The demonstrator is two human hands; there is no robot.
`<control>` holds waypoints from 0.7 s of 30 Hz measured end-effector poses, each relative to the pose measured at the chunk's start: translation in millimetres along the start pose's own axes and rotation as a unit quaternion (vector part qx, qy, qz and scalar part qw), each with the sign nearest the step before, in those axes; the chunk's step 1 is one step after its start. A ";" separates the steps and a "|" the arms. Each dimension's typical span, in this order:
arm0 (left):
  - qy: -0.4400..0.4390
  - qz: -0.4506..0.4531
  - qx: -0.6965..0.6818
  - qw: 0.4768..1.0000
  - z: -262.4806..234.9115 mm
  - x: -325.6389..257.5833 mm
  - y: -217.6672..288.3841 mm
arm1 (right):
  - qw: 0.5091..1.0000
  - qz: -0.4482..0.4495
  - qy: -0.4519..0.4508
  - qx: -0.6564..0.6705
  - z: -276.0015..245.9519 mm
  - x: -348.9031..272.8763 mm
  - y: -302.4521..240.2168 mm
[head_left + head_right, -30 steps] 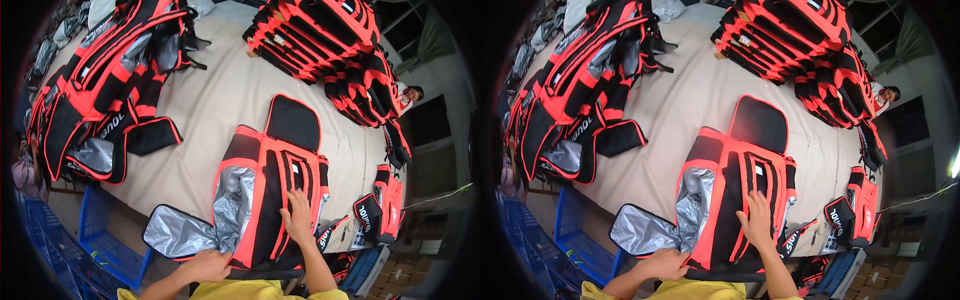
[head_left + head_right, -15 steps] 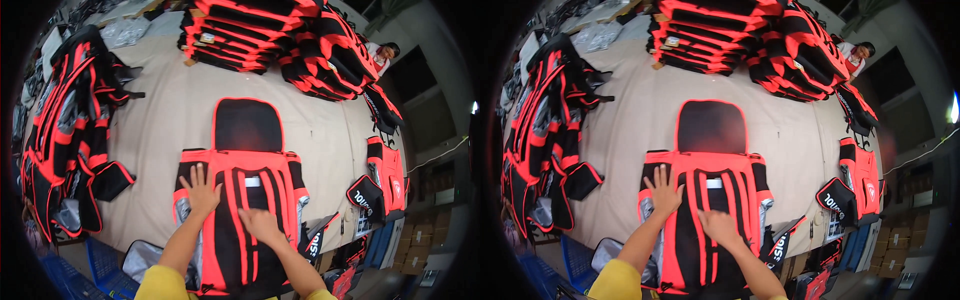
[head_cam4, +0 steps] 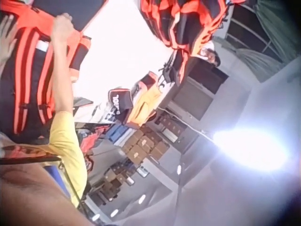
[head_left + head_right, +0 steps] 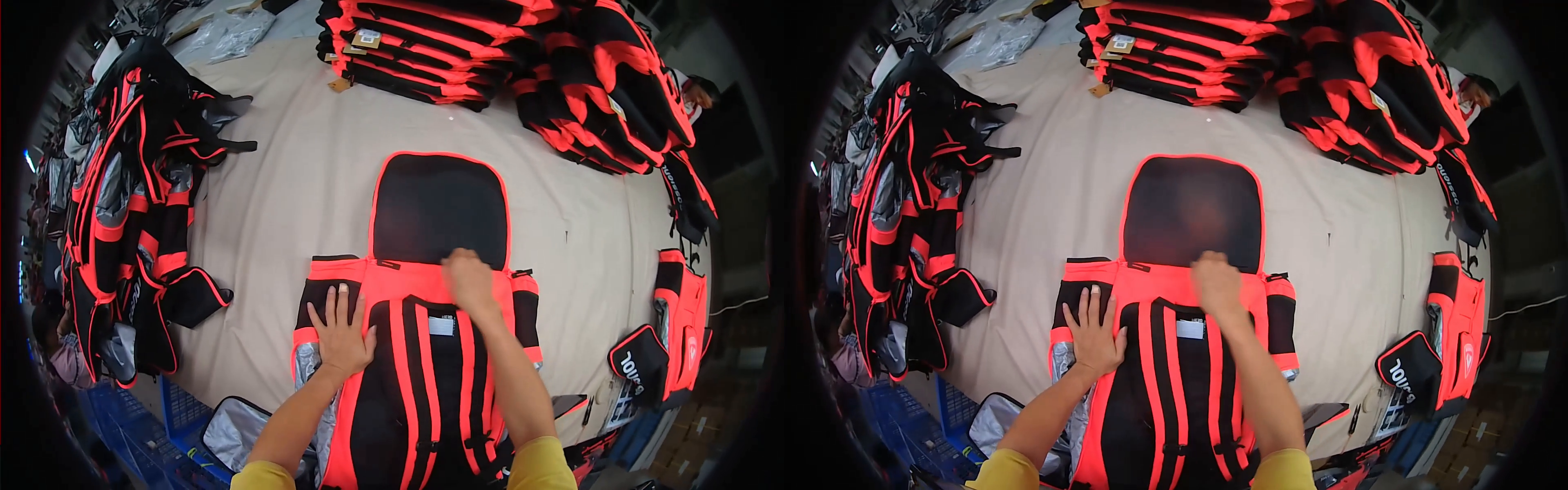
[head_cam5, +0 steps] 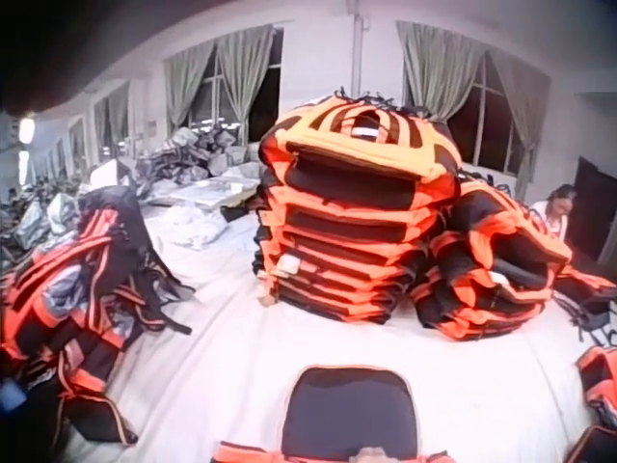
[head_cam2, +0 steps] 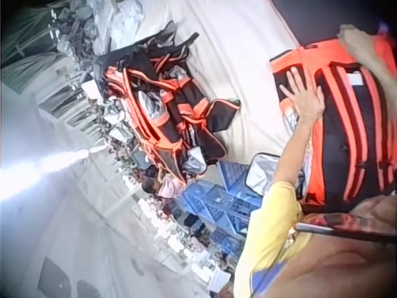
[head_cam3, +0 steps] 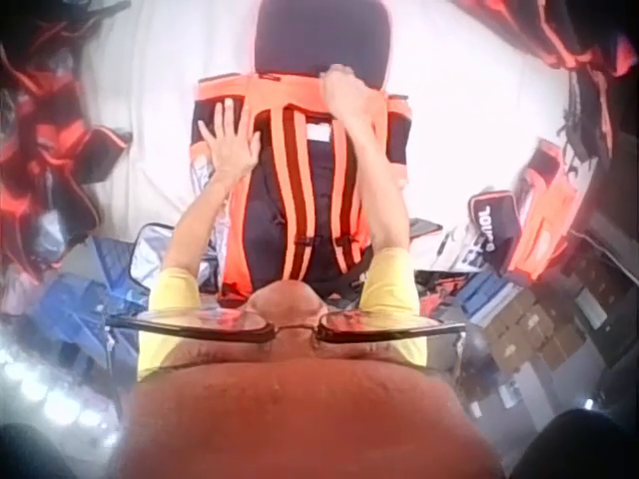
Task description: Folding and stacking backpacks on a workbench in a factory.
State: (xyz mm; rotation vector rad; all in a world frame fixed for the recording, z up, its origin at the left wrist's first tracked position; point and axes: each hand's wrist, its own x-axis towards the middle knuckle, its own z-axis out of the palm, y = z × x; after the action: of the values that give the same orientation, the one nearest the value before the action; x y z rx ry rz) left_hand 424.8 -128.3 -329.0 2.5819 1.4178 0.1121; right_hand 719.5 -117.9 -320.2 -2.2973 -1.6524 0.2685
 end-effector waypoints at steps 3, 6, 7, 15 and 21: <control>-0.002 0.002 -0.001 1.000 2.0 4.2 3.9 | 0.986 -0.129 -0.081 0.073 26.3 19.2 -82.7; -0.002 0.008 -0.002 1.000 11.0 4.0 -2.5 | 0.983 -0.116 -0.110 0.088 54.6 25.8 -159.3; 0.004 0.002 0.000 1.000 11.8 0.6 -6.9 | 0.983 -0.113 -0.113 0.086 53.4 22.4 -159.3; 0.016 0.000 -0.013 1.000 2.0 4.1 -2.7 | 0.990 -0.089 0.105 -0.021 22.6 22.9 15.4; 0.020 0.003 -0.021 1.000 5.1 2.6 -4.4 | 0.987 -0.021 0.137 -0.076 41.0 63.7 31.0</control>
State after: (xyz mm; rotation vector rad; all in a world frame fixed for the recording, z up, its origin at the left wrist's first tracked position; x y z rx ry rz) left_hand 423.4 -124.5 -335.0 2.5641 1.4046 0.1950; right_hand 754.5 -61.3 -368.0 -2.2799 -1.6247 -0.1817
